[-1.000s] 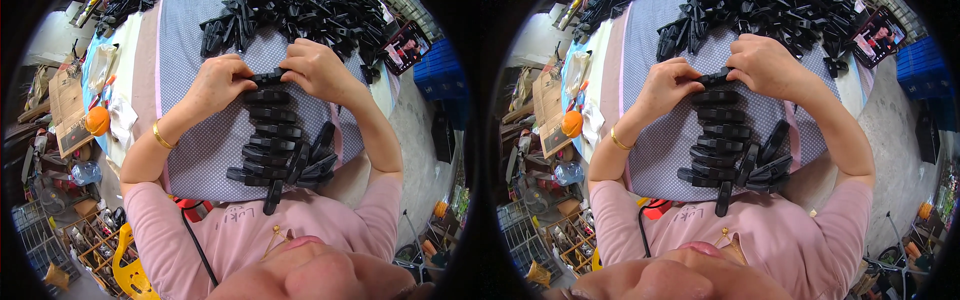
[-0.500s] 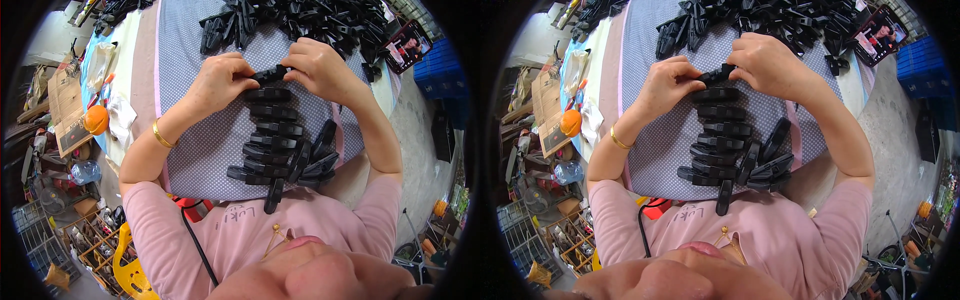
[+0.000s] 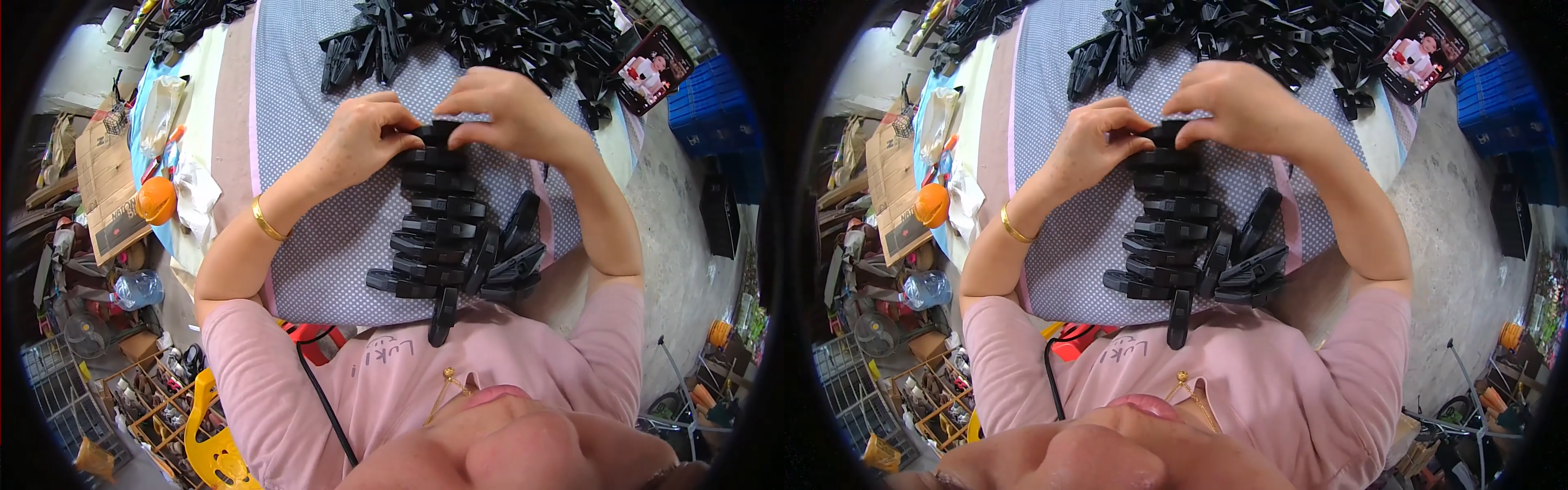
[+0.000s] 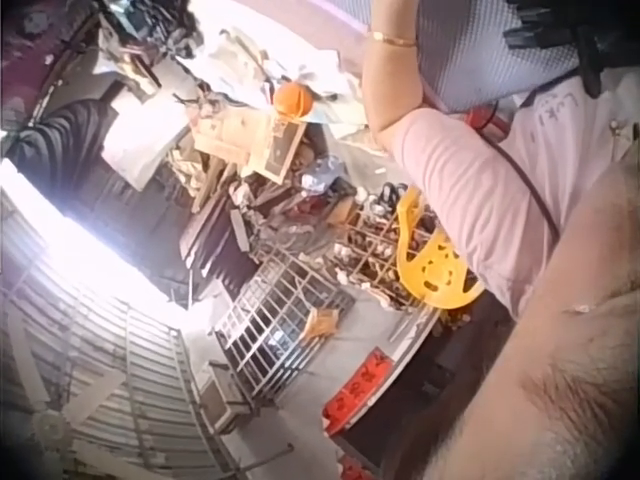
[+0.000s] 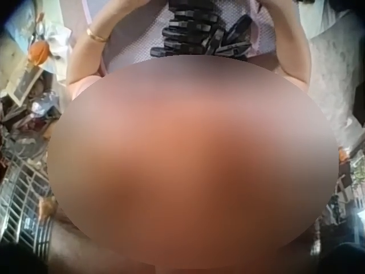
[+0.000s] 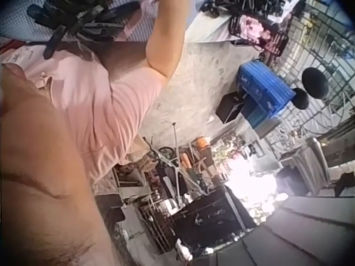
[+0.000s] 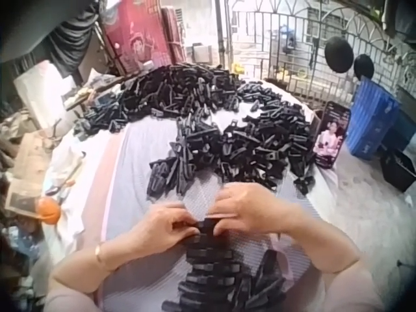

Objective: Sorting and stacking black plastic components on a workbench.

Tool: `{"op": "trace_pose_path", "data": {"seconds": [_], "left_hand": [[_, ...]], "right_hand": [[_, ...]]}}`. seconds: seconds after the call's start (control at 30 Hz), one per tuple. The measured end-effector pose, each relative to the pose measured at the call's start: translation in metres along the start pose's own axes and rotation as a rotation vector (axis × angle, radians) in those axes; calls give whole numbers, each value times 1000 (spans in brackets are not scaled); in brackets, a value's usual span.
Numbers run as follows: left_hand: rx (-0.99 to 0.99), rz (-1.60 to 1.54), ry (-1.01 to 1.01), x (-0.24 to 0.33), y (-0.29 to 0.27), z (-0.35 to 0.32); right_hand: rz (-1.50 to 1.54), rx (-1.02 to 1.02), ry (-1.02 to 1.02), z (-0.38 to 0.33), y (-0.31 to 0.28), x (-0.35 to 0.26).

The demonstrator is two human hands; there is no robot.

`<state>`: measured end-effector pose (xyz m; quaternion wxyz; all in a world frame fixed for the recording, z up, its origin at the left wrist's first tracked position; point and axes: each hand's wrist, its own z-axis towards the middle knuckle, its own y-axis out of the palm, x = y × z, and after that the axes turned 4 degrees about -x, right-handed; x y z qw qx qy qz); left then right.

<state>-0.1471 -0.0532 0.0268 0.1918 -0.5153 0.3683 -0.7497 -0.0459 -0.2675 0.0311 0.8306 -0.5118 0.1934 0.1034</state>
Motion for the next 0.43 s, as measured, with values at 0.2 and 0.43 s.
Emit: {"op": "trace_pose_path", "data": {"seconds": [0.2, 0.43], "left_hand": [[-76, -36, 82, 0, 2, 0], [258, 393, -94, -11, -20, 1]], "right_hand": [[-77, -136, 324, -16, -50, -1], [-323, -115, 314, -11, -27, -4]]}}
